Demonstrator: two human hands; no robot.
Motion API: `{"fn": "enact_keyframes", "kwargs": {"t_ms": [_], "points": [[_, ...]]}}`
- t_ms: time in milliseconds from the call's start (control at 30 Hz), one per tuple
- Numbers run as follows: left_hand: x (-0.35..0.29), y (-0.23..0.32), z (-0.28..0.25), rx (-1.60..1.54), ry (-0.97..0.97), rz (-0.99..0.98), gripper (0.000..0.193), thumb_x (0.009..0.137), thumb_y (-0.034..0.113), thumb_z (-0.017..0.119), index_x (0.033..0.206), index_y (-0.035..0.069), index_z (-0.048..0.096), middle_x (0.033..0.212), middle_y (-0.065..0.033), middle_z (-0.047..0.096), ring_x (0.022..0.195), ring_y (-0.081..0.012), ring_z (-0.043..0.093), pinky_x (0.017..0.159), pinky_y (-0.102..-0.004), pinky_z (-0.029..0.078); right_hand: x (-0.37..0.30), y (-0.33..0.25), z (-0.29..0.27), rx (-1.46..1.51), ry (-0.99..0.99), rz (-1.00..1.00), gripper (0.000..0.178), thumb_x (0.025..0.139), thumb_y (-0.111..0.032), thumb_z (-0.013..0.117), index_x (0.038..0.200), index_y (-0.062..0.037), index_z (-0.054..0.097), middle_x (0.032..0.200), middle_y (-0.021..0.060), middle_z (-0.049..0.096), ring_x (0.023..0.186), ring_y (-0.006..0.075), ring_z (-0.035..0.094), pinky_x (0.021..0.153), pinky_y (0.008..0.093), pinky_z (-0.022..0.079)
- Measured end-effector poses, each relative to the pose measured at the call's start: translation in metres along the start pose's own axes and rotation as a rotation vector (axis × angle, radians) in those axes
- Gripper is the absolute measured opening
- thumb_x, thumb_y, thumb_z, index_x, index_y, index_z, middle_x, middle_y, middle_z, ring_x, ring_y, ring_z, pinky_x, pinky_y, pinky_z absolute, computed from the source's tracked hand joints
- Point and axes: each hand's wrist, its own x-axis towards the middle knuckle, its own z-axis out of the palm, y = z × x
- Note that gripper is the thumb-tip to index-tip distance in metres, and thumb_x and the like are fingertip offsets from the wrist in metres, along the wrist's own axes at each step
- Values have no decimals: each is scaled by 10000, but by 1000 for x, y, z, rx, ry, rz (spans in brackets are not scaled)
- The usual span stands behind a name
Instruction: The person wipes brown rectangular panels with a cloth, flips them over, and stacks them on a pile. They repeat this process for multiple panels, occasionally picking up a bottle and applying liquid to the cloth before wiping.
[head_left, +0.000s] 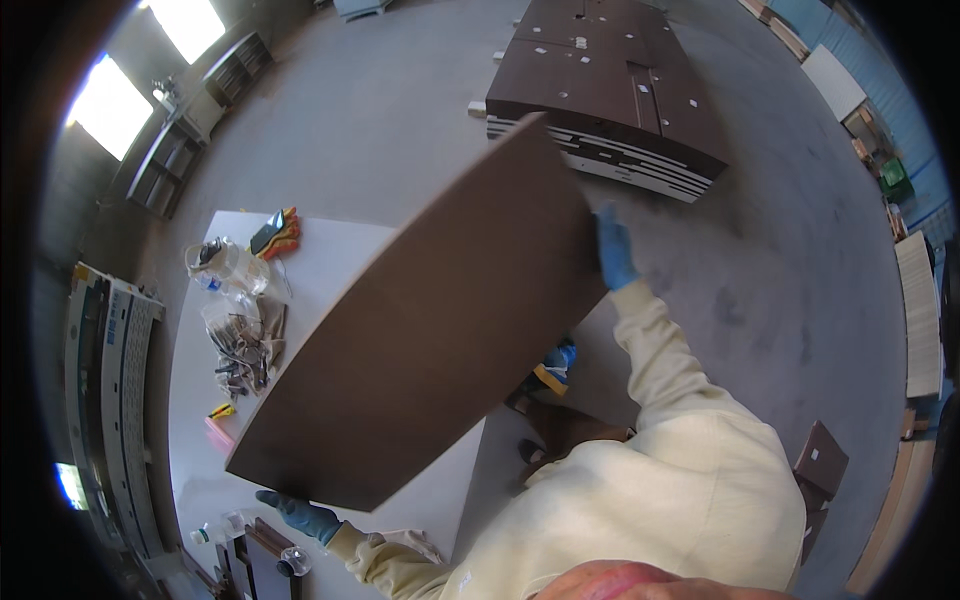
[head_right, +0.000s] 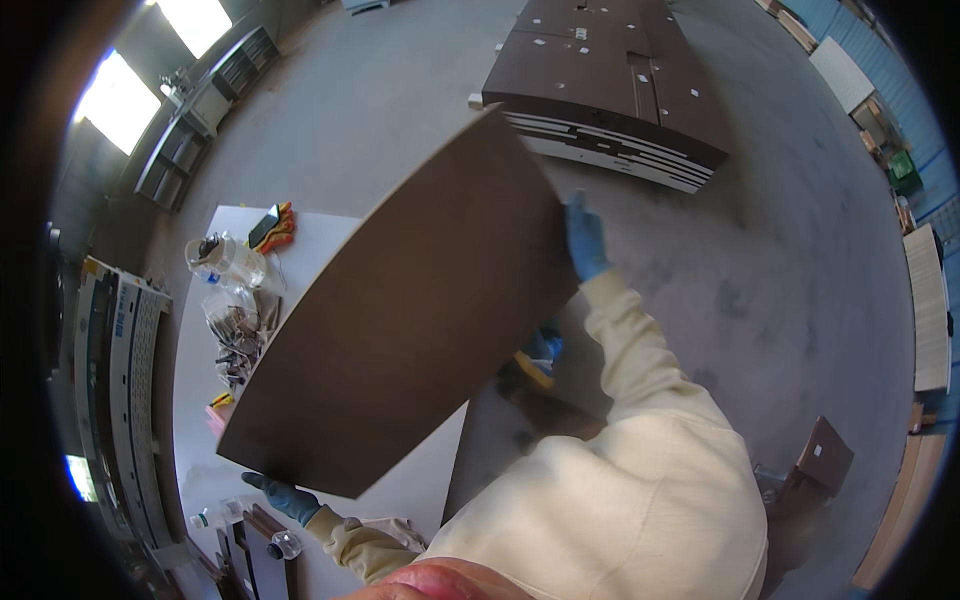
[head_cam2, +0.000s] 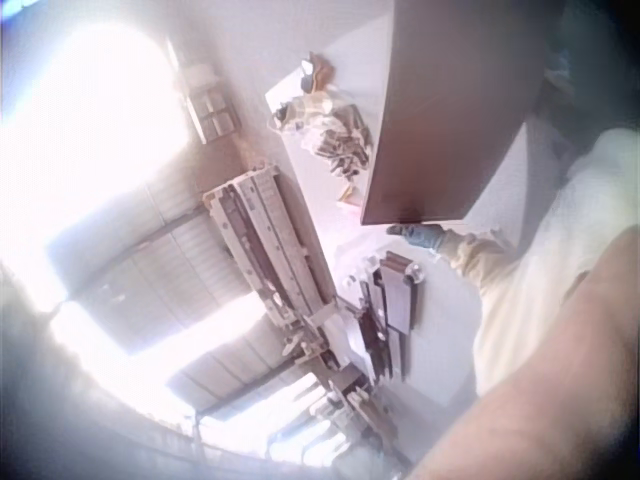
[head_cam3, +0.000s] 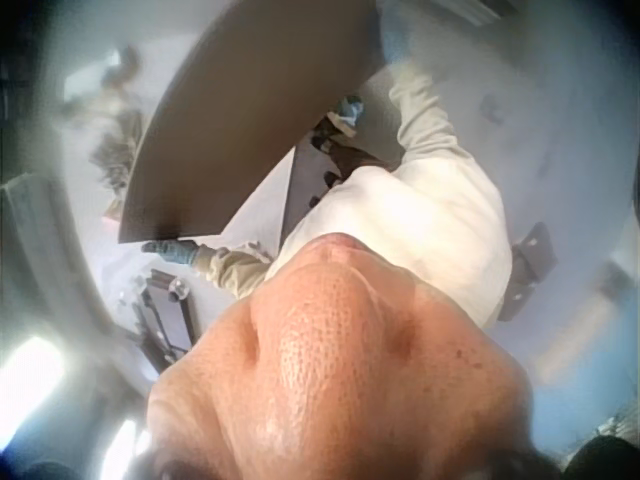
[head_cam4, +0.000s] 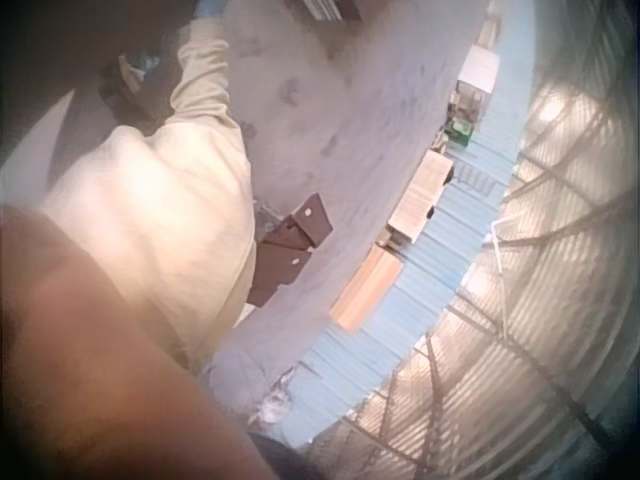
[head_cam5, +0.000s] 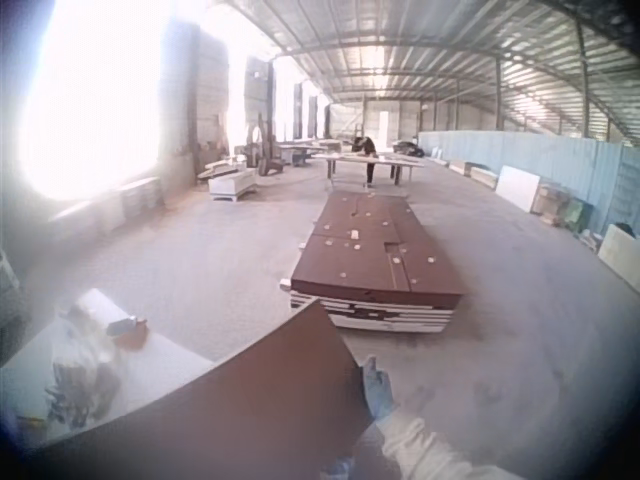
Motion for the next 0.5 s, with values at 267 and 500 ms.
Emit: {"fn": "enact_keyframes", "kwargs": {"t_ms": [267, 500], "points": [[-95, 96, 73, -554, -353, 339, 898, 1016, 712, 360, 1504, -36, 455, 1479, -202, 557, 1337, -338, 561, 1186, -525, 367, -96, 35, -230, 759, 99, 173, 533, 1090, -444, 421, 1297, -3, 636, 1169, 91, 692, 1002, 225, 645, 936, 380, 526], [-238, 132, 155, -1126, -877, -87, 902, 1002, 689, 398, 1529, -42, 401, 1510, -214, 512, 1368, -341, 522, 1196, -521, 350, -199, 74, -401, 920, 196, 393, 514, 1072, -420, 453, 1314, 0, 626, 1191, 104, 690, 1020, 234, 652, 943, 386, 531]]}}
